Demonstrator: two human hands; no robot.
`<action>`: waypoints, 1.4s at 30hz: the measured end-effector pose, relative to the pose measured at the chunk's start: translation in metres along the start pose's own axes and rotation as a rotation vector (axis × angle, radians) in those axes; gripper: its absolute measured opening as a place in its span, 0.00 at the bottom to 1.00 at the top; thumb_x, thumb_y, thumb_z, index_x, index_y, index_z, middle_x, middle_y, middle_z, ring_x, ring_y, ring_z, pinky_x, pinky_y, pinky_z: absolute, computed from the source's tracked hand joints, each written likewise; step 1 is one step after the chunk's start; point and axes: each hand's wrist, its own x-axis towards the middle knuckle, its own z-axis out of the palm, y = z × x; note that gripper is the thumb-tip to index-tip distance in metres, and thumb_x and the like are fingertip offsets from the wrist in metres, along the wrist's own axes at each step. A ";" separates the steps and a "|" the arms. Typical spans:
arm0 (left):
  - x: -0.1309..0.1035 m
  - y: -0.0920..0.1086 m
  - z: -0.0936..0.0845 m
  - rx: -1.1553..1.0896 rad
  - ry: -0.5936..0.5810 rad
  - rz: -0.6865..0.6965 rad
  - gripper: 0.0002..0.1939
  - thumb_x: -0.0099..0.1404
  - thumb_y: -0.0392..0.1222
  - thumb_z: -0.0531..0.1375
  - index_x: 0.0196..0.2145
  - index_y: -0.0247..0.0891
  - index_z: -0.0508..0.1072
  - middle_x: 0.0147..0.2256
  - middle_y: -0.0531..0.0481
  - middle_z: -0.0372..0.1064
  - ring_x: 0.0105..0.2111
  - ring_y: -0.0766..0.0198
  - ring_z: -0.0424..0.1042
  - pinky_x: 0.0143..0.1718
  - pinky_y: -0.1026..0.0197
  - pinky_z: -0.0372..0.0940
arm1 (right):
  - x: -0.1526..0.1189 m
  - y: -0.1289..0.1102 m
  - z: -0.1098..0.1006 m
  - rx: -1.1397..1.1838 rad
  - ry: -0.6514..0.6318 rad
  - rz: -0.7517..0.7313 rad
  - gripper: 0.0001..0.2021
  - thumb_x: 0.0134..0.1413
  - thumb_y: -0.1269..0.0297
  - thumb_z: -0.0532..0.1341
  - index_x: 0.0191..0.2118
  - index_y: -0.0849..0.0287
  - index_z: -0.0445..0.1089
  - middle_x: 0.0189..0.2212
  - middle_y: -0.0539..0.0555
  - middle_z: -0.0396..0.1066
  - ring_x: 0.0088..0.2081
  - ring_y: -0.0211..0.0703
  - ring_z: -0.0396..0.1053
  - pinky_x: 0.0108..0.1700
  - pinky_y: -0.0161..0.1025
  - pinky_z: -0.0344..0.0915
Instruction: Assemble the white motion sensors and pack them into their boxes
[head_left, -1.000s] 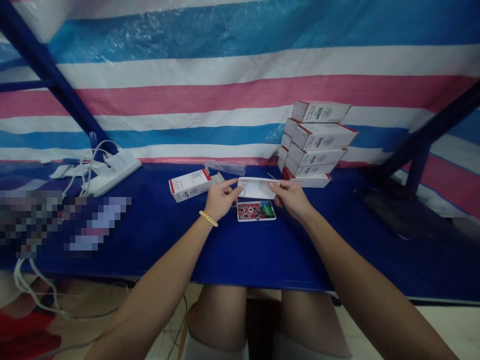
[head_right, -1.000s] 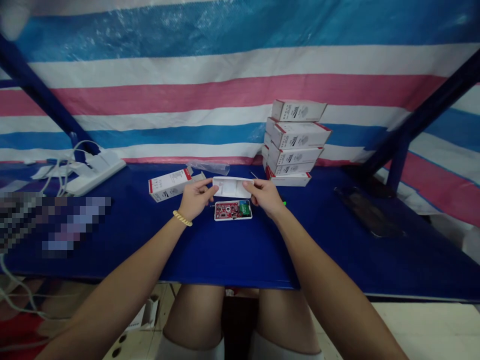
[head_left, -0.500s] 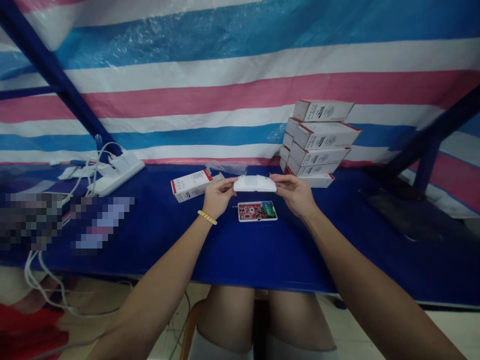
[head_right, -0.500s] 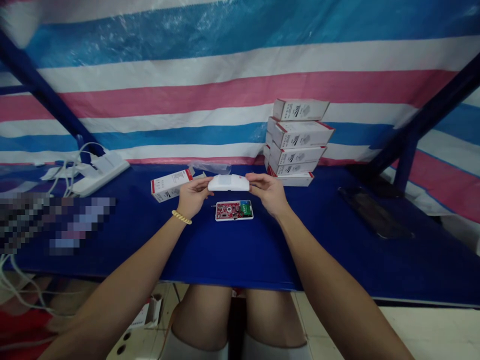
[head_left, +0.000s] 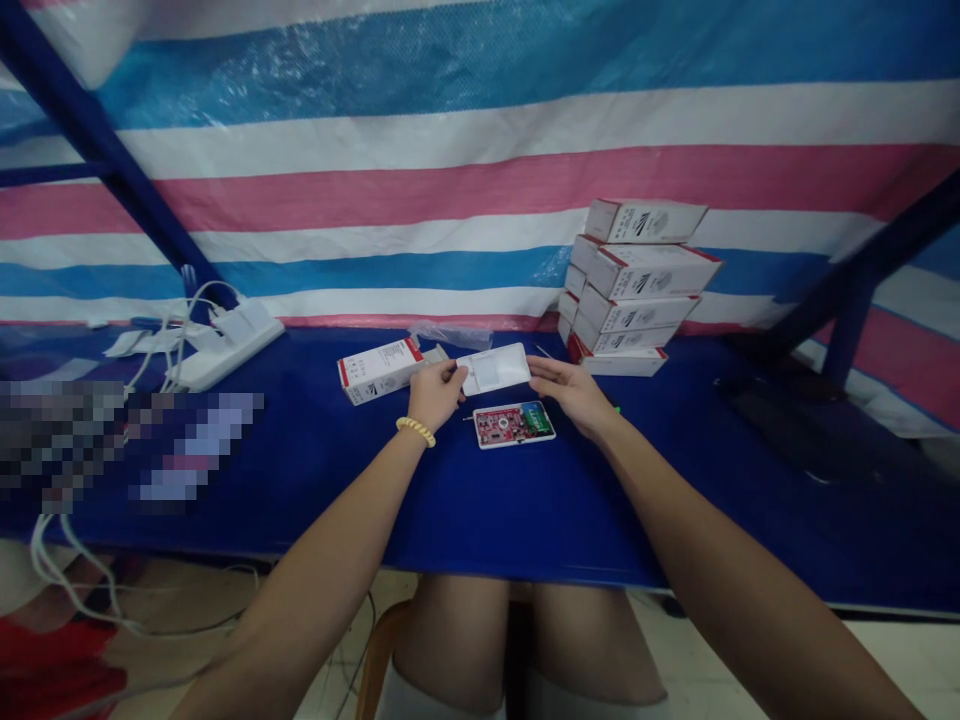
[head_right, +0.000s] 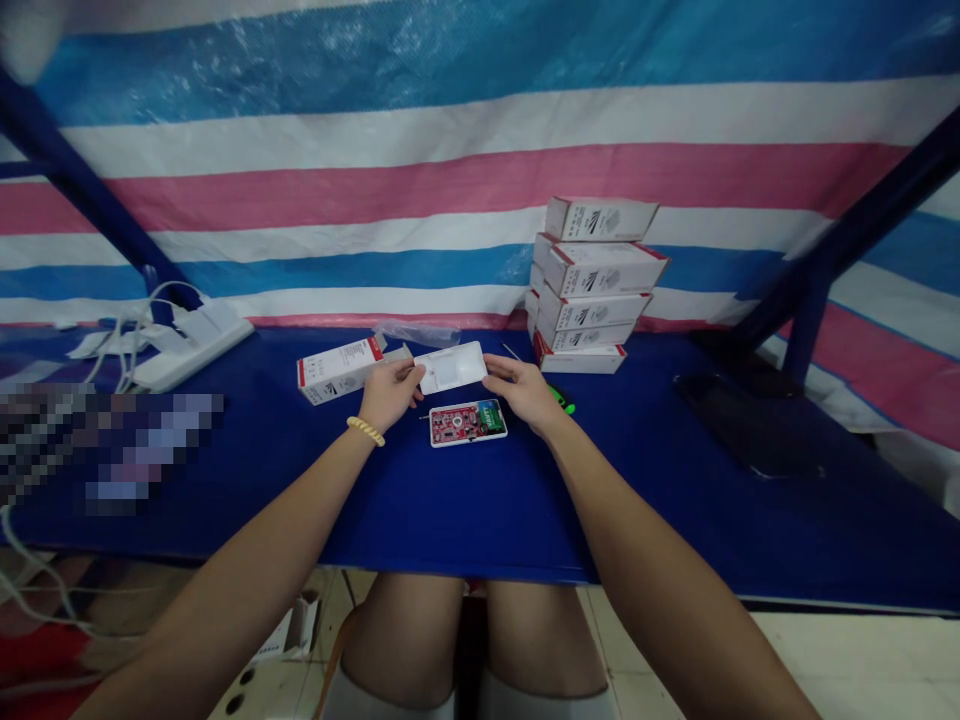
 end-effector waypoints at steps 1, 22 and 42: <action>-0.001 0.002 0.000 0.006 0.004 -0.037 0.15 0.65 0.44 0.56 0.44 0.32 0.75 0.20 0.53 0.69 0.17 0.67 0.68 0.18 0.67 0.61 | 0.000 0.000 0.000 -0.009 -0.037 0.003 0.23 0.40 0.65 0.68 0.47 0.55 0.74 0.48 0.56 0.76 0.52 0.48 0.71 0.53 0.48 0.68; -0.011 0.017 -0.035 0.471 -0.253 0.270 0.06 0.50 0.33 0.60 0.27 0.38 0.76 0.23 0.52 0.73 0.25 0.63 0.70 0.30 0.61 0.63 | -0.015 -0.018 -0.012 -0.622 -0.124 -0.244 0.17 0.45 0.54 0.66 0.40 0.59 0.74 0.33 0.54 0.75 0.27 0.38 0.65 0.34 0.40 0.65; -0.013 0.015 -0.034 0.574 -0.487 0.372 0.05 0.54 0.38 0.61 0.26 0.39 0.78 0.23 0.50 0.73 0.24 0.64 0.69 0.28 0.62 0.61 | -0.022 -0.027 -0.006 -0.884 -0.468 -0.270 0.34 0.33 0.52 0.73 0.50 0.59 0.72 0.45 0.59 0.72 0.48 0.53 0.69 0.51 0.50 0.63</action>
